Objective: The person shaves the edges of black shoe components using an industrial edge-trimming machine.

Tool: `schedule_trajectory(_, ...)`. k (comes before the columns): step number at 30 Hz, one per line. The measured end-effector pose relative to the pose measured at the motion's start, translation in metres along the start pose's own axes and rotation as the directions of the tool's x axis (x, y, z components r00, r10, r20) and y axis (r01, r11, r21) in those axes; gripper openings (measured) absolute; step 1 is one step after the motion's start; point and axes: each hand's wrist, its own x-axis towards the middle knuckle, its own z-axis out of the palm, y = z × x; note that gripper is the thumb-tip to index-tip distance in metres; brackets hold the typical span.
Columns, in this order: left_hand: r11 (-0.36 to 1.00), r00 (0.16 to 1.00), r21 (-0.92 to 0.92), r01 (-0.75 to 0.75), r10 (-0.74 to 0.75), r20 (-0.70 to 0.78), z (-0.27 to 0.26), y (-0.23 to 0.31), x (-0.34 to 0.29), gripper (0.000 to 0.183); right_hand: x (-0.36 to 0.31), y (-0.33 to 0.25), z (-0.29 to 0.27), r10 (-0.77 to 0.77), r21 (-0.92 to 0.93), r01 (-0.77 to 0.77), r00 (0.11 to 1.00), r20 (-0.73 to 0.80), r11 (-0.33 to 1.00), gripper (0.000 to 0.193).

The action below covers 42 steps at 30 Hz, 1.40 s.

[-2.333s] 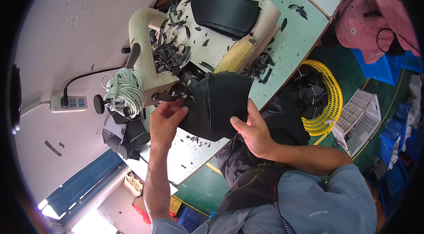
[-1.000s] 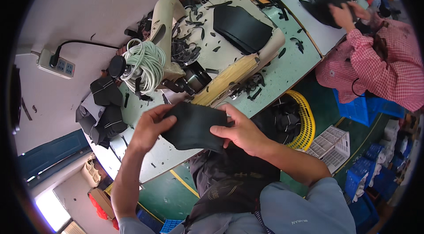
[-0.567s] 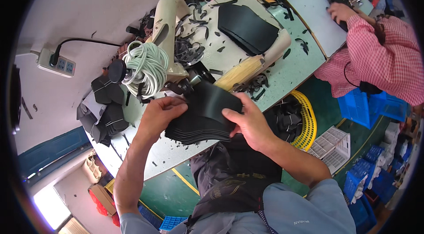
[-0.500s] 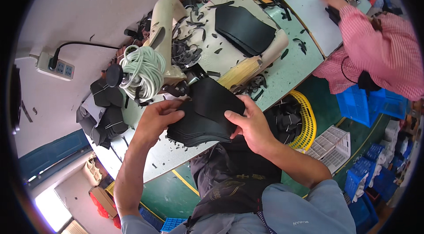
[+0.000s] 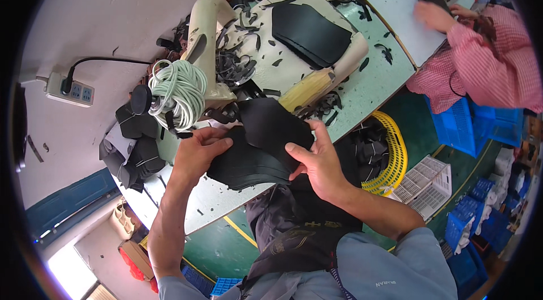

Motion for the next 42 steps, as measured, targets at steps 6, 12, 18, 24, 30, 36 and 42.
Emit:
schedule_trajectory(6, 0.991, 0.997, 0.129, 0.048, -0.040, -0.061, 0.010, 0.003, 0.012, 0.038, 0.003, -0.007, -0.005, -0.029, 0.016, 0.030, 1.000, -0.012, 0.999, 0.045)
schedule_trajectory(12, 0.992, 0.998, 0.109, 0.057, -0.054, -0.033, -0.004, 0.003, 0.006, 0.032, 0.002, -0.002, 0.004, -0.034, 0.045, 0.034, 0.999, -0.014, 0.998, 0.048)
schedule_trajectory(18, 0.982, 0.993, -0.177, -0.059, 0.076, 0.091, 0.002, 0.001, 0.002, 0.040, 0.002, -0.010, -0.009, -0.043, 0.008, 0.044, 0.996, -0.074, 0.999, 0.049)
schedule_trajectory(24, 0.997, 0.998, 0.047, 0.056, -0.055, -0.029, -0.002, 0.002, 0.007, 0.033, 0.005, -0.001, -0.003, -0.065, 0.023, 0.068, 0.993, -0.093, 0.997, 0.050)
schedule_trajectory(30, 0.977, 0.993, -0.193, -0.092, 0.103, 0.050, 0.005, 0.001, 0.001, 0.036, 0.005, -0.014, -0.010, -0.079, -0.055, 0.074, 0.993, -0.089, 0.996, 0.050)
schedule_trajectory(36, 0.999, 0.998, 0.023, 0.033, -0.032, -0.059, 0.003, 0.008, 0.001, 0.036, 0.008, -0.005, -0.005, -0.036, 0.010, 0.037, 0.997, -0.065, 0.999, 0.046)
schedule_trajectory(42, 0.961, 0.998, -0.274, -0.039, 0.051, 0.036, 0.009, -0.005, 0.001, 0.032, 0.010, -0.019, -0.016, -0.031, -0.061, 0.027, 0.998, -0.054, 0.998, 0.042)
